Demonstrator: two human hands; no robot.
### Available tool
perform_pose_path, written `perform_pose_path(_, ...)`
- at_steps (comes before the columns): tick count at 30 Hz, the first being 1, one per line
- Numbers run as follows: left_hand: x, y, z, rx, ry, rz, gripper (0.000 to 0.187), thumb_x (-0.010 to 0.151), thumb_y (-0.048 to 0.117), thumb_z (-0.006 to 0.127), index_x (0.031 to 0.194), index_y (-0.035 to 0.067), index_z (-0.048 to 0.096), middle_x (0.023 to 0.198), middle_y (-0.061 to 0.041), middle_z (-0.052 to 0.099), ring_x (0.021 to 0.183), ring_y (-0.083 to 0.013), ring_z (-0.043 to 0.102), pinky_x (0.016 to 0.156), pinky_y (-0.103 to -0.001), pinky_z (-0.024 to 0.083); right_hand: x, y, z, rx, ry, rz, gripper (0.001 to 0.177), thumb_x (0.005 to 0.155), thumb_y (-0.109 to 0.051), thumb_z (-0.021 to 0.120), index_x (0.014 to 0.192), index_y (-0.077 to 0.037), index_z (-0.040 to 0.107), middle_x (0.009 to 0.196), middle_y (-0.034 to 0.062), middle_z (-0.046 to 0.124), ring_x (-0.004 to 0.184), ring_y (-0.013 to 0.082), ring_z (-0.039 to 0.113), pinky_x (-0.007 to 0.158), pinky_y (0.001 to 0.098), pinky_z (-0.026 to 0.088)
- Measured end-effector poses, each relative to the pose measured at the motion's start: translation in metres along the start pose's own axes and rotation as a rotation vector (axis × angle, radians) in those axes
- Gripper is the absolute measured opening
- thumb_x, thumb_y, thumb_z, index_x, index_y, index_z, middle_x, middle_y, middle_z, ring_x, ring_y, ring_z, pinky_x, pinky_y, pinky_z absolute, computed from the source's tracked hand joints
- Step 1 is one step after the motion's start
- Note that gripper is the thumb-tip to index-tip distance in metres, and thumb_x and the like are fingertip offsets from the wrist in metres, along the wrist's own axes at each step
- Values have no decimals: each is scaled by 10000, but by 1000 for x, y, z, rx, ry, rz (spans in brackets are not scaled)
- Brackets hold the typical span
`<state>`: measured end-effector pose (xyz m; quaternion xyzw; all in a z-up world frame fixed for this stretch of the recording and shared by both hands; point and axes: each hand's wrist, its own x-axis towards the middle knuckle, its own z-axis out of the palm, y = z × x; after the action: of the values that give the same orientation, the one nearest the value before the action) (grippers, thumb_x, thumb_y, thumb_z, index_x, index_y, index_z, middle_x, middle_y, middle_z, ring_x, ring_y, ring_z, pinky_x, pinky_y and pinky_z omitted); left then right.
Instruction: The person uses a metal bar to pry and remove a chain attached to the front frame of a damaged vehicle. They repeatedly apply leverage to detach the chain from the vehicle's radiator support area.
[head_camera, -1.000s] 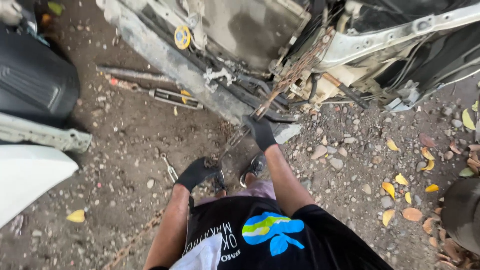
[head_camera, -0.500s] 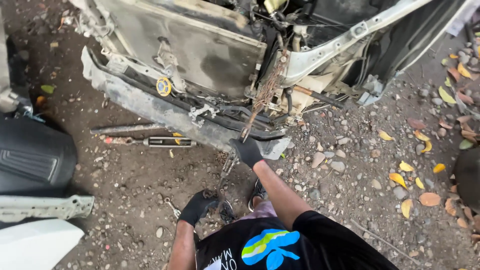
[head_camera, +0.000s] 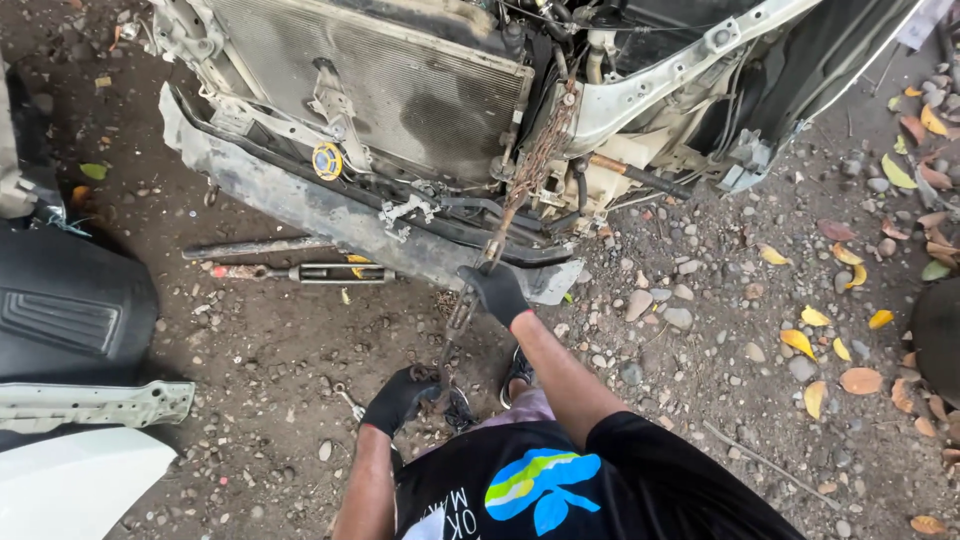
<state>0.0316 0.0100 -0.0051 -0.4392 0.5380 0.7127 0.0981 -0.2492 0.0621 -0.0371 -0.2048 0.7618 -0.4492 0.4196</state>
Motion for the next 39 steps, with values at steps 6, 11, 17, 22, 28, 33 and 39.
perform_pose_path(6, 27, -29, -18, 54, -99, 167, 250, 803, 194, 741, 1017, 77, 797, 803, 7, 743, 660, -70, 631, 567, -258, 498, -45, -51, -42, 1139, -758, 100, 577, 857, -311, 652, 1389, -108, 560, 1321, 84, 731, 1183, 253, 718, 1028, 402, 539)
perform_pose_path(11, 33, -30, -15, 12, -30, -155, 281, 806, 269, 734, 1030, 106, 780, 713, -7, 625, 558, -160, 483, 490, -321, 357, 13, 43, -18, 1171, -670, 112, 377, 997, -284, 635, 1338, -156, 537, 1226, 64, 692, 1147, 275, 706, 1028, 530, 544)
perform_pose_path(17, 81, -79, -18, 67, -89, 248, 416, 787, 286, 764, 1152, 87, 755, 1015, -20, 768, 899, -155, 668, 825, -360, 518, 61, 68, -3, 152, -44, -116, 275, 1031, -283, 725, 1080, -13, 703, 918, 153, 696, 815, 249, 640, 735, 388, 554)
perform_pose_path(22, 40, -35, -17, 282, -16, 203, 415, 834, 340, 711, 1138, 62, 768, 1000, -124, 800, 915, -200, 718, 870, -366, 548, -41, -57, -20, -17, -271, -84, 346, 1039, -358, 651, 1166, -39, 697, 963, 94, 751, 850, 192, 715, 769, 328, 591)
perform_pose_path(28, 67, -47, -15, 205, -26, 220, 451, 822, 342, 705, 1176, 67, 750, 1057, -126, 802, 973, -239, 744, 894, -379, 547, 0, 5, -14, 955, -651, 172, 358, 884, -245, 792, 1169, -75, 657, 1029, 51, 737, 984, 218, 719, 906, 392, 615)
perform_pose_path(33, 65, -49, -13, 313, 35, 282, 499, 814, 368, 736, 1229, 91, 725, 1153, -163, 762, 1078, -281, 719, 937, -387, 532, 1, 2, 6, 297, -49, 112, 316, 964, -319, 788, 992, -38, 646, 702, 47, 578, 596, 192, 549, 551, 354, 482)
perform_pose_path(39, 54, -64, 22, 302, 437, 697, 409, 817, 195, 676, 1207, 70, 677, 1177, -222, 729, 1125, -408, 686, 953, -442, 544, 41, 49, 3, -26, 156, -275, 292, 1026, -278, 808, 984, 4, 746, 848, 38, 714, 726, 141, 613, 650, 332, 527)
